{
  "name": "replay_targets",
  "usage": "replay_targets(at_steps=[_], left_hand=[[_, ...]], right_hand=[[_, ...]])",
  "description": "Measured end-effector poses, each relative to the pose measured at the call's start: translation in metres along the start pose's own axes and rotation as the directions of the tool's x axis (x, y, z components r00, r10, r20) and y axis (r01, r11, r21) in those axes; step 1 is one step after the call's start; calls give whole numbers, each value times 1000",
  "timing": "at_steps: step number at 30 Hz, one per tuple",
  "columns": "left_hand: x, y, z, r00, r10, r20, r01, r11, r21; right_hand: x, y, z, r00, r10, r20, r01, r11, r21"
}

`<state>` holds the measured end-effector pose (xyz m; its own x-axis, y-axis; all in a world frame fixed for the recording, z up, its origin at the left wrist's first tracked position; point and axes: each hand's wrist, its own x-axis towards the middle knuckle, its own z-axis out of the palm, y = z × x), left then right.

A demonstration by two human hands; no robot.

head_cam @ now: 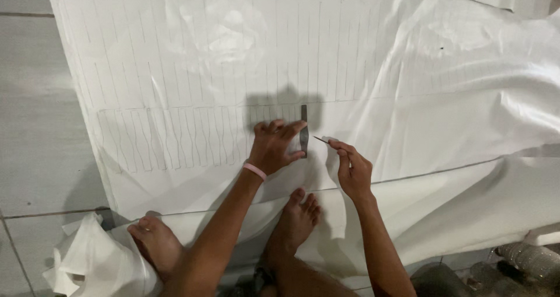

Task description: The person sits on a tiled floor and uses a metal ruler and a pointed tool to score a large white sheet of paper. They repeatedly align the ruler and draw parallel lines across the sheet, creating a grid pattern.

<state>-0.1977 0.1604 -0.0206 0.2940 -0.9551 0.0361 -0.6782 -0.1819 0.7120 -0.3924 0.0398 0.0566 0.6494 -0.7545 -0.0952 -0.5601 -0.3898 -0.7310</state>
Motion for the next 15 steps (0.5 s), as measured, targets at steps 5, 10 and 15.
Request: replay_targets(at_steps=[5, 10, 15], left_hand=[[0, 1, 2, 999, -26, 37, 26, 1000, 0], [-2, 2, 2, 999, -24, 38, 23, 1000, 13], [1, 4, -1, 999, -32, 42, 32, 999, 12]], right_hand=[[4, 0, -2, 1000, -21, 12, 21, 1000, -2], [5, 1, -4, 1000, -5, 23, 5, 1000, 13], [5, 3, -3, 1000, -16, 24, 16, 1000, -1]])
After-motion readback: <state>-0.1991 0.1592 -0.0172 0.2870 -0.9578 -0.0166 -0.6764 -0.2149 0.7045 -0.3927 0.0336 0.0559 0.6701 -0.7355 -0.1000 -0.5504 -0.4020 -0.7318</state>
